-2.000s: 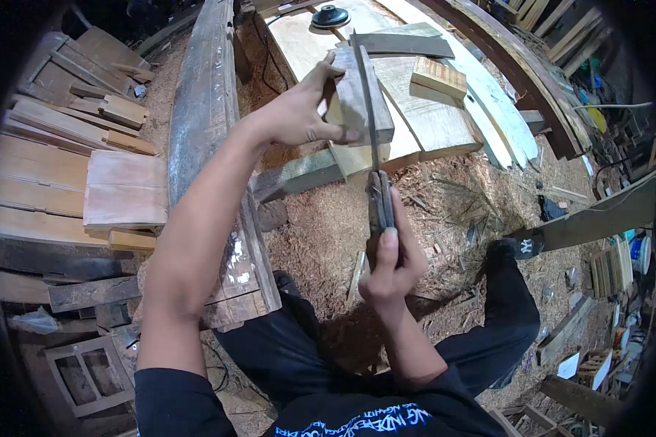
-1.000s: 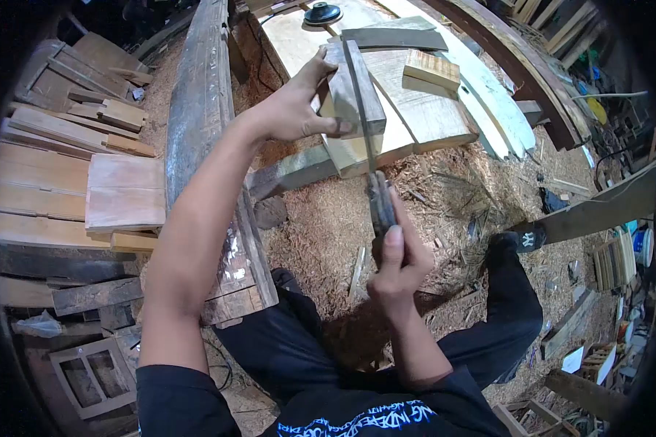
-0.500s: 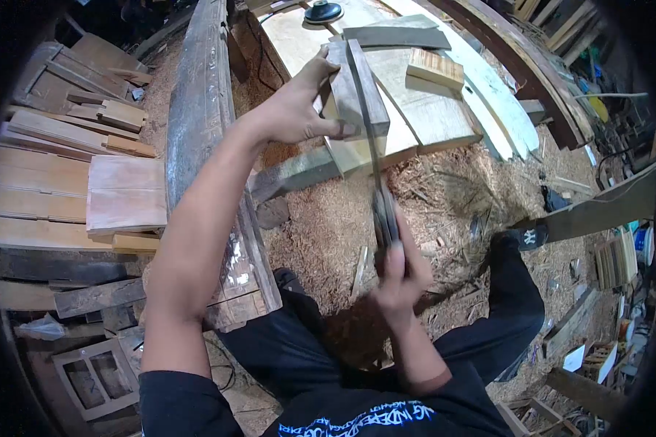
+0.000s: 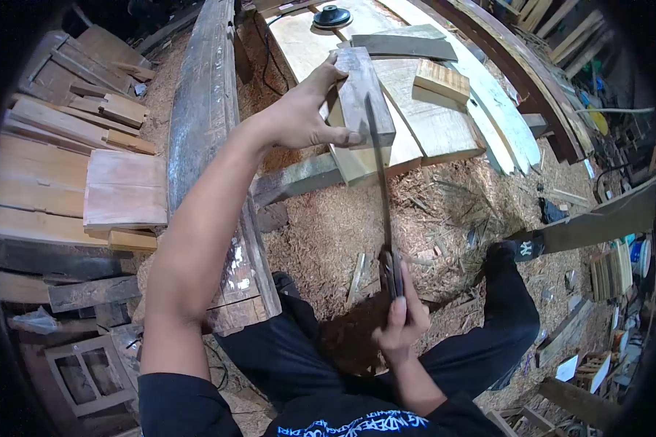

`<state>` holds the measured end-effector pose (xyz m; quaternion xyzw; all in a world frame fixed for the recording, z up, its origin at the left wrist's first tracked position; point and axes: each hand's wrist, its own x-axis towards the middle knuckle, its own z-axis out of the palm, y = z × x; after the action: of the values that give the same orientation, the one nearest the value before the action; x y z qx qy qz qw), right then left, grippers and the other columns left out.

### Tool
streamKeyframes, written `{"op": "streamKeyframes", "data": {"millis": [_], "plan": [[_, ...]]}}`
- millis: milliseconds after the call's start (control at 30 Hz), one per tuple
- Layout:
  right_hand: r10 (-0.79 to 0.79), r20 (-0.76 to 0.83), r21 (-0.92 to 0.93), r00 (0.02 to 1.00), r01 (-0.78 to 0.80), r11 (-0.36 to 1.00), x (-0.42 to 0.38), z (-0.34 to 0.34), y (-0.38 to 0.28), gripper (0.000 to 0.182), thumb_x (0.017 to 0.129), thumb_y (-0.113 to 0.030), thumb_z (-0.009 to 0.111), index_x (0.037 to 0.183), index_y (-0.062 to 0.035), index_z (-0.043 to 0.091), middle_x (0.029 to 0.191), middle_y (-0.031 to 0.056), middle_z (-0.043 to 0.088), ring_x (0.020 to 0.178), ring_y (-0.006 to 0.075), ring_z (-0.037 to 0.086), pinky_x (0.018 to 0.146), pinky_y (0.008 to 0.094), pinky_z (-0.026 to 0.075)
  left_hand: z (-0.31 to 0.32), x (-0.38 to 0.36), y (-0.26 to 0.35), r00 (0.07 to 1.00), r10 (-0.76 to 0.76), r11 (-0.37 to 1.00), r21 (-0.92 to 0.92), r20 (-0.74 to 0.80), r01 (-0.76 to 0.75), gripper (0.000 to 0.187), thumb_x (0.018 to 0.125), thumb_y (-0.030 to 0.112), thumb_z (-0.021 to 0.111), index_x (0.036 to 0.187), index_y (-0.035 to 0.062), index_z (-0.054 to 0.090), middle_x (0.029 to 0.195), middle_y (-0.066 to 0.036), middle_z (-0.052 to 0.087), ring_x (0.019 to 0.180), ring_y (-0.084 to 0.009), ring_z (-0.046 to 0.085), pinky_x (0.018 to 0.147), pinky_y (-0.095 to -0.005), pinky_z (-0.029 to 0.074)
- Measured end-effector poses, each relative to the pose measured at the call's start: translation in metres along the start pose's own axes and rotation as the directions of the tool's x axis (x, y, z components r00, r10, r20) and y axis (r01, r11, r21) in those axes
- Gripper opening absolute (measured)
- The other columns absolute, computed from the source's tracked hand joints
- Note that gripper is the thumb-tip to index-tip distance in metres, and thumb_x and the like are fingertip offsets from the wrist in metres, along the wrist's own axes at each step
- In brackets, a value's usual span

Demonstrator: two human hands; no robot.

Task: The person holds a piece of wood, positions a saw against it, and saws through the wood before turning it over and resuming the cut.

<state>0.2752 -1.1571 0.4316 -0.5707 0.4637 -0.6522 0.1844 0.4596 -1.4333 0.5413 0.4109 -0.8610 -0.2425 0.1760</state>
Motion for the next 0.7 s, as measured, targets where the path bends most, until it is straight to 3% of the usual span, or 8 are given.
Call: {"op": "streamKeyframes", "data": {"millis": [233, 333, 400, 433, 533, 567, 633, 700], "plan": [[0.251, 0.032, 0.134, 0.968, -0.253, 0.958, 0.073, 0.040, 0.002, 0.046, 0.098, -0.005, 0.049, 0.139, 0.0115, 0.056, 0.073, 0.0076, 0.066, 0.051, 0.0101, 0.054, 0.049, 0.0288, 0.042, 0.001, 0.003, 0.000, 0.998, 0.056, 0.997, -0.056, 0.008, -0.055, 0.131, 0.073, 0.034, 0.091, 0.165, 0.0127, -0.001, 0.157, -0.025, 0.034, 0.147, -0.0360, 0.036, 0.125, -0.0462, 0.029], [0.013, 0.006, 0.020, 1.000, -0.013, 1.000, 0.024, 0.018, 0.011, 0.046, 0.097, -0.005, 0.048, 0.139, 0.0123, 0.056, 0.096, 0.0211, 0.076, 0.055, 0.0119, 0.060, 0.053, 0.0284, 0.048, 0.001, 0.004, -0.001, 0.999, 0.041, 0.999, -0.021, 0.021, -0.041, 0.133, 0.073, 0.036, 0.091, 0.164, 0.0131, -0.002, 0.158, -0.026, 0.032, 0.148, -0.0361, 0.034, 0.125, -0.0465, 0.028], [-0.013, 0.030, -0.018, 0.999, 0.014, 1.000, -0.005, -0.002, 0.002, 0.047, 0.096, -0.006, 0.047, 0.136, 0.0160, 0.057, 0.111, 0.0289, 0.074, 0.068, 0.0179, 0.072, 0.066, 0.0272, 0.056, -0.002, 0.006, -0.007, 1.000, 0.027, 1.000, -0.003, 0.012, -0.027, 0.133, 0.073, 0.037, 0.091, 0.164, 0.0134, -0.003, 0.159, -0.026, 0.031, 0.149, -0.0361, 0.033, 0.126, -0.0466, 0.028], [0.120, 0.035, -0.003, 0.992, -0.120, 0.993, -0.011, -0.007, -0.009, 0.046, 0.096, -0.006, 0.047, 0.135, 0.0157, 0.058, 0.114, 0.0301, 0.072, 0.074, 0.0204, 0.075, 0.070, 0.0272, 0.057, -0.004, 0.008, -0.009, 0.999, 0.035, 0.999, 0.003, -0.006, -0.035, 0.133, 0.074, 0.038, 0.091, 0.164, 0.0130, -0.003, 0.159, -0.027, 0.030, 0.150, -0.0366, 0.032, 0.126, -0.0470, 0.027], [0.082, 0.070, -0.040, 0.994, -0.079, 0.996, 0.026, 0.010, 0.002, 0.044, 0.097, -0.005, 0.049, 0.136, 0.0132, 0.058, 0.101, 0.0257, 0.075, 0.056, 0.0151, 0.062, 0.055, 0.0287, 0.048, 0.000, 0.002, 0.002, 0.999, 0.026, 0.999, -0.046, 0.042, -0.024, 0.133, 0.075, 0.037, 0.091, 0.164, 0.0125, -0.003, 0.161, -0.027, 0.026, 0.152, -0.0357, 0.027, 0.128, -0.0466, 0.022], [0.193, 0.037, 0.070, 0.981, -0.195, 0.978, 0.051, 0.027, -0.004, 0.046, 0.098, -0.006, 0.050, 0.140, 0.0099, 0.056, 0.090, 0.0202, 0.074, 0.051, 0.0135, 0.054, 0.051, 0.0307, 0.043, 0.002, 0.004, 0.002, 0.998, 0.031, 0.999, -0.041, 0.049, -0.029, 0.133, 0.075, 0.037, 0.091, 0.164, 0.0125, -0.003, 0.161, -0.027, 0.026, 0.152, -0.0357, 0.027, 0.128, -0.0466, 0.022], [0.264, 0.071, 0.142, 0.962, -0.272, 0.952, 0.072, 0.041, 0.009, 0.047, 0.099, -0.007, 0.050, 0.143, 0.0075, 0.055, 0.085, 0.0170, 0.073, 0.052, 0.0129, 0.056, 0.051, 0.0299, 0.043, 0.007, 0.004, -0.006, 0.990, 0.113, 0.990, -0.078, -0.079, -0.119, 0.122, 0.066, 0.042, 0.096, 0.154, -0.0026, 0.023, 0.149, -0.027, 0.044, 0.142, -0.0355, 0.043, 0.122, -0.0434, 0.032], [0.140, 0.019, 0.052, 0.990, -0.141, 0.989, 0.050, 0.034, 0.013, 0.046, 0.099, -0.007, 0.050, 0.142, 0.0084, 0.055, 0.083, 0.0162, 0.073, 0.052, 0.0129, 0.055, 0.051, 0.0298, 0.043, 0.006, 0.006, -0.009, 0.987, 0.136, 0.986, -0.082, -0.084, -0.143, 0.123, 0.066, 0.042, 0.097, 0.154, -0.0021, 0.023, 0.150, -0.026, 0.044, 0.143, -0.0345, 0.043, 0.123, -0.0425, 0.032]]}}
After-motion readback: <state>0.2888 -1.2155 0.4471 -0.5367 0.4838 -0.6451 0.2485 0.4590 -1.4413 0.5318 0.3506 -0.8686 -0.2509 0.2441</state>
